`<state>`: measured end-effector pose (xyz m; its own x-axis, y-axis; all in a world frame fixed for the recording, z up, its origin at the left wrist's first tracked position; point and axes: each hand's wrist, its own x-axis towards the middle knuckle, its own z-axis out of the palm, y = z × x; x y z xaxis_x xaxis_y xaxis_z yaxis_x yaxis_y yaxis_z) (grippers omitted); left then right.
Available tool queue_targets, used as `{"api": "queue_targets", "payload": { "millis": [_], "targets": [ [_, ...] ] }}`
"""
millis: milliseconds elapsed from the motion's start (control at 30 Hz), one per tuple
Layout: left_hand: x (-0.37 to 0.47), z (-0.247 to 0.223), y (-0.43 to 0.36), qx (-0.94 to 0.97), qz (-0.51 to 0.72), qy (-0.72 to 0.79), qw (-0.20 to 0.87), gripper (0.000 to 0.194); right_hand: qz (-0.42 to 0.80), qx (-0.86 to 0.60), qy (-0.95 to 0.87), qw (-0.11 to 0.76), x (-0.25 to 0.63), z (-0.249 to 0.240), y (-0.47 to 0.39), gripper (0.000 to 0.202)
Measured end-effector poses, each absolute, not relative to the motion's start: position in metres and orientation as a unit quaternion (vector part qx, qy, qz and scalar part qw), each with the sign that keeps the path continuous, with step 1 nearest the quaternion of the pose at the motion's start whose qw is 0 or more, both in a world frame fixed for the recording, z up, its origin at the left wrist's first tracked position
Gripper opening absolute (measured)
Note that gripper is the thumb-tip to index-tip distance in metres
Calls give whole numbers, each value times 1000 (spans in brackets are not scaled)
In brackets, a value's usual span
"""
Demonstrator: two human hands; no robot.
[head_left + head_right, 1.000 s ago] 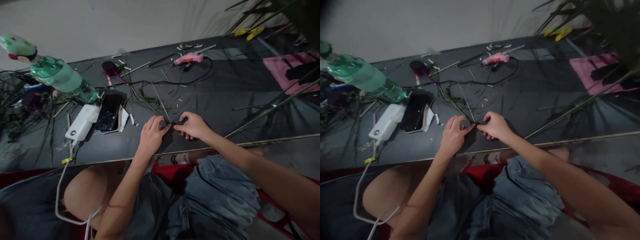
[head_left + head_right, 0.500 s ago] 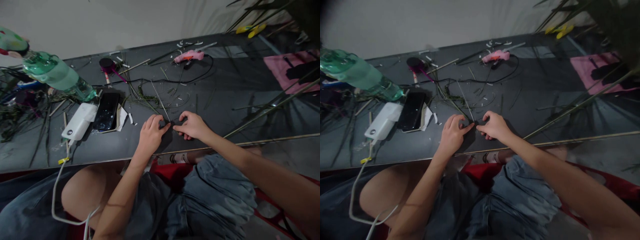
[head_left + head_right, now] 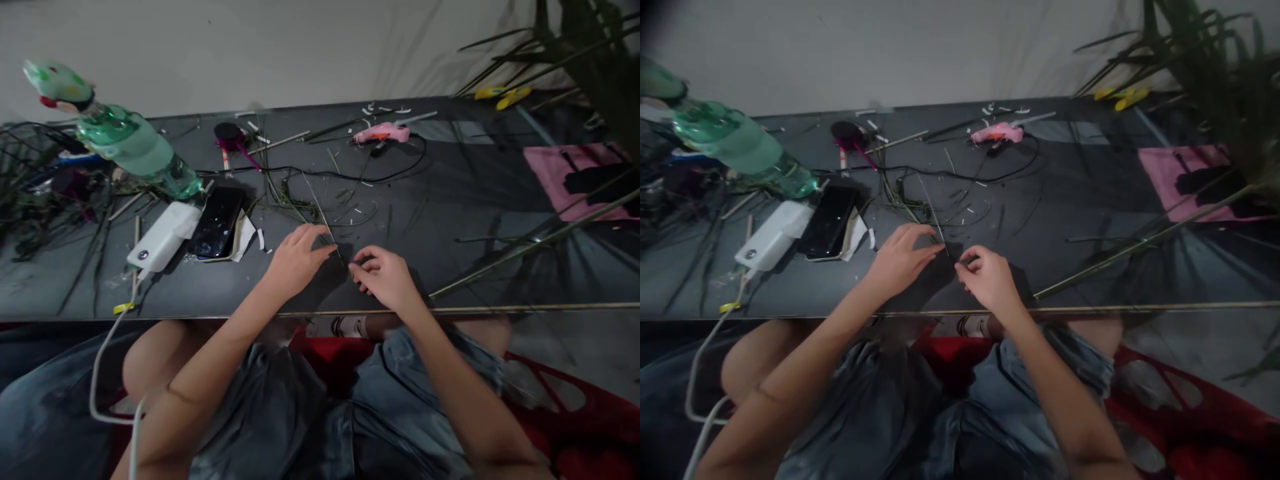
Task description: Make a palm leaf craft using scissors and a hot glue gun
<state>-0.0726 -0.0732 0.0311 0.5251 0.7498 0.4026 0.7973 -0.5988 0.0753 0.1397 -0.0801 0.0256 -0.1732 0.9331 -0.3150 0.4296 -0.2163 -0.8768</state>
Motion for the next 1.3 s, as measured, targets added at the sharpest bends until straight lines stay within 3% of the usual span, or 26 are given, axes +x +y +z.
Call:
{"api": "queue_targets", "payload": {
  "millis": [233,433,600,767,1000,1200,1300],
  "targets": [
    [-65,23,-50,-901,-176,-391,66,7,328,-632,-655,253,145,28,-96,22],
    [-67,31,-58,-891,-207,-394,90,8,198,-551,-742,326,139,25,-92,21],
    [-68,43,-74,-864,-240,-407,171,15,94,-500,-785,352,133,27,-77,12],
    [-68,44,-81,-838,-261,-424,224,20,101,-479,-785,381,125,33,-64,11],
    [-66,35,-92,-757,-350,-458,309,8,89,-507,-748,418,120,26,-60,24],
    [-55,24,-95,-733,-407,-536,99,16,127,-503,-727,449,116,18,-65,26],
    [-52,22,-99,-754,-388,-511,144,11,144,-522,-712,447,114,18,-68,26]
  ]
}}
